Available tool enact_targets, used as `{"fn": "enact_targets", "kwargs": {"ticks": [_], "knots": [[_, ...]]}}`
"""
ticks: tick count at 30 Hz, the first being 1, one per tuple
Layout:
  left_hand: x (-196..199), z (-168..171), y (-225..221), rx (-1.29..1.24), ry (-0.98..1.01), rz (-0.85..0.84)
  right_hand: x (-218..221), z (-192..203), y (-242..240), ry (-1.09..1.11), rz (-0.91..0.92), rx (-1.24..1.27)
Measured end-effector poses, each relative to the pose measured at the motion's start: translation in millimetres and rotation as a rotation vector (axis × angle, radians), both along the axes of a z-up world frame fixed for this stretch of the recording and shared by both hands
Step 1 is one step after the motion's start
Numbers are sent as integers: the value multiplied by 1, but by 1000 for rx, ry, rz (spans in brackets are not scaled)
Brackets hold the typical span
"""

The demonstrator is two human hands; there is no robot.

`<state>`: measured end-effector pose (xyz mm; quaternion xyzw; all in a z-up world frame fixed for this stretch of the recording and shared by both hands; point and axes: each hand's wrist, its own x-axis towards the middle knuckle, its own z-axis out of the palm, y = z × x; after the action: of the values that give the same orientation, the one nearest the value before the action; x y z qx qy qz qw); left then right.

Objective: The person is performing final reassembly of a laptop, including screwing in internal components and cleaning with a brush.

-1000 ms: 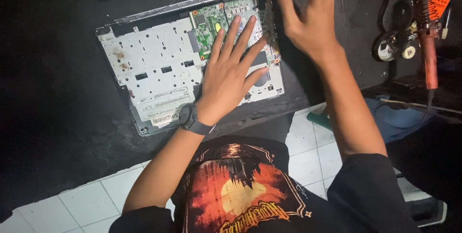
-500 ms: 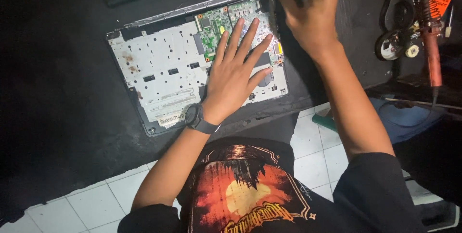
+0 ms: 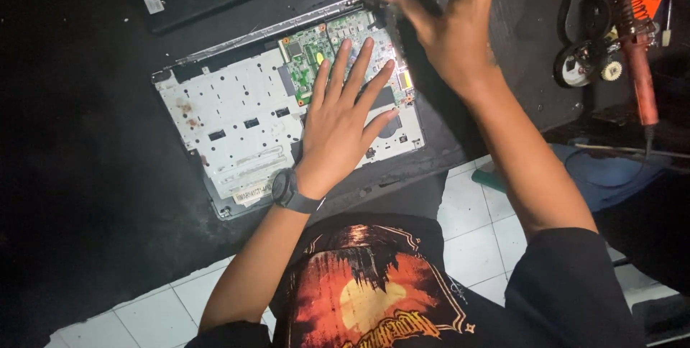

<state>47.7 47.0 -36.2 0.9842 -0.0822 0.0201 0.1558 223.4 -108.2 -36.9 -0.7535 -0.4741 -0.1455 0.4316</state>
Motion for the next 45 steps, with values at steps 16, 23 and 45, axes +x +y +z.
{"fn": "enact_targets", "kwargs": {"ticks": [16, 23, 45], "knots": [[2, 3, 0, 30, 2, 1, -3, 12, 1, 151, 160, 65], [2, 3, -3, 73, 37, 13, 2, 5, -1, 176, 324, 69], [3, 8, -7, 260, 58, 9, 2, -13, -4, 73, 8, -58]]}}
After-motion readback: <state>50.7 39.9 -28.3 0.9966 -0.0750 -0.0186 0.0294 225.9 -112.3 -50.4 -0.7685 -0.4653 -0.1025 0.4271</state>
